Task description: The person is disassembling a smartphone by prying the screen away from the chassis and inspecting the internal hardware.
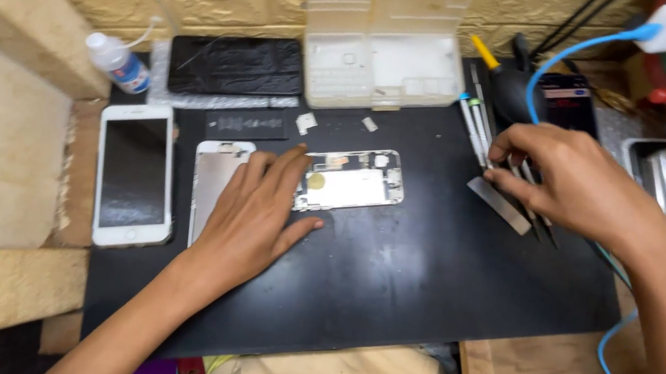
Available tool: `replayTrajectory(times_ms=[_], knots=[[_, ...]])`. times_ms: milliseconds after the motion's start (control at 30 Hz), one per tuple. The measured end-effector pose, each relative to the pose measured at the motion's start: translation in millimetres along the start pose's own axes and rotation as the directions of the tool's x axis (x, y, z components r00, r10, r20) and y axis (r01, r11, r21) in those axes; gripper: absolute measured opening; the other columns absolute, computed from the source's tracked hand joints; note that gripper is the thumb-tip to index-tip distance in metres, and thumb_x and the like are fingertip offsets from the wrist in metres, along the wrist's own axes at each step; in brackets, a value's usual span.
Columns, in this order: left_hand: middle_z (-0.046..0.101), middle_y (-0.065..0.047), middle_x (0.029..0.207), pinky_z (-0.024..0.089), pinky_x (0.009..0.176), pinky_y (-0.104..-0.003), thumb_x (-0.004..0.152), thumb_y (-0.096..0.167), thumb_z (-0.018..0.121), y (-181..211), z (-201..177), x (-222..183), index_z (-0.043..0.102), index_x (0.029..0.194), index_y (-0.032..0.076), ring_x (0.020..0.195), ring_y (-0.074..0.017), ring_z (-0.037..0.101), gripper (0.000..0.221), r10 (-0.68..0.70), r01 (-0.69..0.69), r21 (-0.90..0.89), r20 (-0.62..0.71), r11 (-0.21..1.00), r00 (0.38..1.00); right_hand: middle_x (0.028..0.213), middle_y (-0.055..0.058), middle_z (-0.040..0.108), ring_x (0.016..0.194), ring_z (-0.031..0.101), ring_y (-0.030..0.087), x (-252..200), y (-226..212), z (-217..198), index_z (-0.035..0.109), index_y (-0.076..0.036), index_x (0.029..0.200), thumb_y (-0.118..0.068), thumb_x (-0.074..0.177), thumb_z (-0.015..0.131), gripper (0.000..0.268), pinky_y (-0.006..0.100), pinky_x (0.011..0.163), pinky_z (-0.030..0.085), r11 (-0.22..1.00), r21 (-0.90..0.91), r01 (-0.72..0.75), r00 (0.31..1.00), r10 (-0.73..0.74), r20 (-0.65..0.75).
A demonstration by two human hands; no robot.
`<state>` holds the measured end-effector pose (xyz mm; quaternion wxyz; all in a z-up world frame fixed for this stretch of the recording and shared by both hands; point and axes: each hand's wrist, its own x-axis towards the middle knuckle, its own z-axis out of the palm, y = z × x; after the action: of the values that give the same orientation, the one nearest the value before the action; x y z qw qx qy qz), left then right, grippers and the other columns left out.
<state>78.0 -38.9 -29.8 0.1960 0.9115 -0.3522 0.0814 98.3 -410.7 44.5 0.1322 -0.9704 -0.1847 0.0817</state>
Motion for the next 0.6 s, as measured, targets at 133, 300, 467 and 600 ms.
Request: replayTrajectory(times_ms=[133,300,467,600], knots=[[0.054,-0.019,0.14,0.046,0.088,-0.044,0.094,0.028,0.071,-4.0,3.1,4.0,0.046,0.139,-0.003,0.11,-0.0341,0.049,0.06,0.014,-0.015,-0.015,-0.046,1.0,0.999,0.089,0.003,0.076,0.074,0.068,0.029,-19.7,5.0,-11.0,0.069,-0.018,0.1,-0.027,0.094,0.068,0.011,0.044,0.071,0.047,0.966,-0.13,-0.225,0.972,0.231,0.032],[0.055,-0.015,0.141,0.046,0.09,-0.043,0.095,0.035,0.068,-10.5,3.6,1.6,0.049,0.132,0.004,0.107,-0.0314,0.048,0.052,0.006,-0.009,-0.059,-0.05,0.998,0.999,0.107,0.011,0.076,0.098,0.072,0.038,-37.2,9.2,33.3,0.071,-0.012,0.11,-0.042,0.09,0.071,0.036,0.049,0.077,0.055,0.949,-0.198,-0.244,0.955,0.271,0.122],[0.056,-0.012,0.142,0.045,0.088,-0.043,0.097,0.037,0.065,-10.5,1.8,0.0,0.05,0.127,0.006,0.106,-0.0311,0.047,0.046,-0.002,0.001,-0.053,-0.028,0.999,1.0,0.092,0.006,0.072,0.083,0.07,0.035,-48.4,2.3,47.2,0.069,-0.013,0.101,-0.035,0.093,0.069,0.024,0.048,0.068,0.052,0.932,-0.135,-0.336,0.939,0.343,0.035],[0.057,-0.011,0.143,0.044,0.083,-0.042,0.095,0.036,0.067,-5.1,-7.1,0.3,0.051,0.125,0.007,0.101,-0.0298,0.049,0.044,0.009,-0.009,-0.056,0.004,0.998,1.0,0.089,0.001,0.073,0.084,0.07,0.03,-54.3,0.2,48.7,0.069,-0.018,0.095,-0.038,0.084,0.068,0.023,0.049,0.068,0.052,0.904,-0.13,-0.408,0.908,0.417,0.051]])
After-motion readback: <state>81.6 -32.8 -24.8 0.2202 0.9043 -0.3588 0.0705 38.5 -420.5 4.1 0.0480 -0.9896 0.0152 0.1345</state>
